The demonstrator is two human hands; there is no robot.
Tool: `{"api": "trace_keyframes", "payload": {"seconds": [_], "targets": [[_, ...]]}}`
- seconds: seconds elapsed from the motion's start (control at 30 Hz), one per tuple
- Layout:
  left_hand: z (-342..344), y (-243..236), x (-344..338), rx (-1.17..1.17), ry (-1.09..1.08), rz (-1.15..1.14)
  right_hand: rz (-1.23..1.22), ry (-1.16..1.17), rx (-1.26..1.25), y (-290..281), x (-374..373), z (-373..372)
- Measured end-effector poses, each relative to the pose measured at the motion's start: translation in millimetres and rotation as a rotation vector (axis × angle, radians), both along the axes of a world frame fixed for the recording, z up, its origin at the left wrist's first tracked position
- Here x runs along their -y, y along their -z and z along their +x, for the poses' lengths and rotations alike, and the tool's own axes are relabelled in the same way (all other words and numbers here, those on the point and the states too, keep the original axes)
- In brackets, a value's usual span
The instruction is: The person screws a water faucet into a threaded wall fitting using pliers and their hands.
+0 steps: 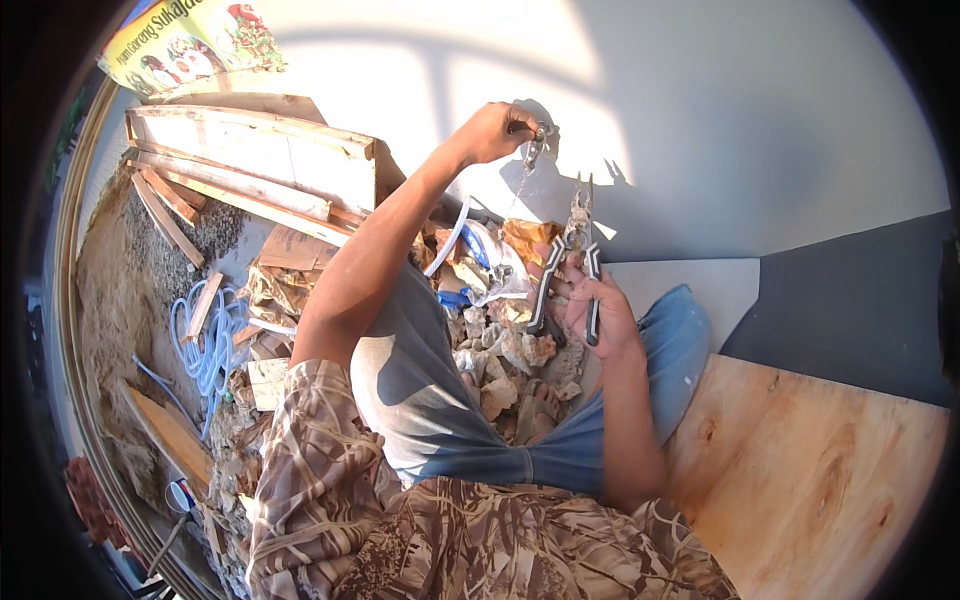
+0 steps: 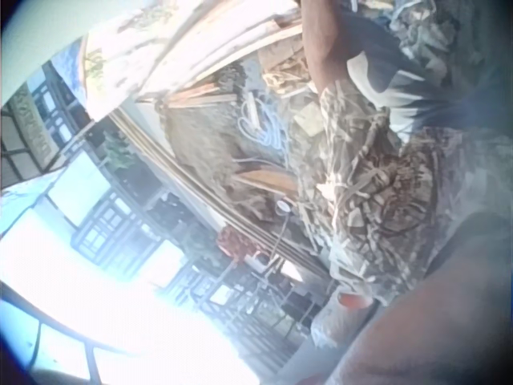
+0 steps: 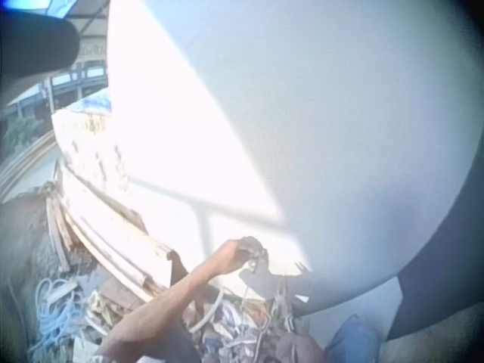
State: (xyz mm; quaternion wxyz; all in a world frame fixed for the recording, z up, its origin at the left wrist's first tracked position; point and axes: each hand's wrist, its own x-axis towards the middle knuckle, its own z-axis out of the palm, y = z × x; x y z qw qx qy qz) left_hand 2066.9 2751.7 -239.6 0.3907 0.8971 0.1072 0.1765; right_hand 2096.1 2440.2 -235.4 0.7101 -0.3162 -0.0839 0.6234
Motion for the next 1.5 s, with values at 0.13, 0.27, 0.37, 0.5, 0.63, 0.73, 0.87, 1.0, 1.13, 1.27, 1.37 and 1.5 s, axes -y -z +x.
{"api": "trace_keyframes", "payload": {"seconds": [0.13, 0.27, 0.37, 0.5, 0.63, 0.73, 0.87, 1.0, 1.13, 1.27, 1.37, 1.5], "targets": [[-0.9, 1.7, -1.9, 0.031, 0.008, -0.086, -0.016, -0.02, 0.073, -5.7, -15.3, 22.7], [-0.8, -2.3, -0.9, 0.038, 0.015, -0.054, -0.025, 0.002, 0.096, 1.6, -23.4, 33.9], [1.6, -3.7, -2.6, 0.032, 0.028, -0.085, -0.06, 0.058, 0.068, 20.7, -19.8, 38.6], [1.2, 0.8, -6.6, 0.046, 0.059, -0.126, -0.078, 0.141, 0.027, 36.7, -17.8, 34.3], [1.8, -0.7, -5.8, 0.064, 0.069, -0.149, -0.051, 0.205, 0.05, 30.9, -20.1, 38.3], [-0.8, -0.5, -6.5, 0.091, 0.064, -0.133, -0.029, 0.22, 0.105, 21.7, -18.2, 39.2], [2.4, -0.4, -5.9, 0.133, 0.058, -0.15, 0.006, 0.228, 0.121, 14.3, -13.7, 46.2], [1.4, -3.9, -4.6, 0.146, 0.041, -0.156, 0.048, 0.256, 0.139, 7.2, -7.7, 54.1], [0.5, -4.9, -3.4, 0.161, 0.05, -0.205, 0.088, 0.271, 0.141, 10.8, -1.4, 63.8], [-2.7, 1.1, -10.8, 0.179, 0.077, -0.272, 0.112, 0.21, 0.15, 11.6, -1.8, 61.5], [-0.2, -10.5, -1.3, 0.109, 0.067, -0.346, 0.17, 0.122, 0.091, 13.9, -2.5, 55.0], [-2.9, -10.5, -6.4, 0.011, 0.063, -0.375, 0.17, 0.003, 0.011, 19.1, -19.1, 32.8]]}}
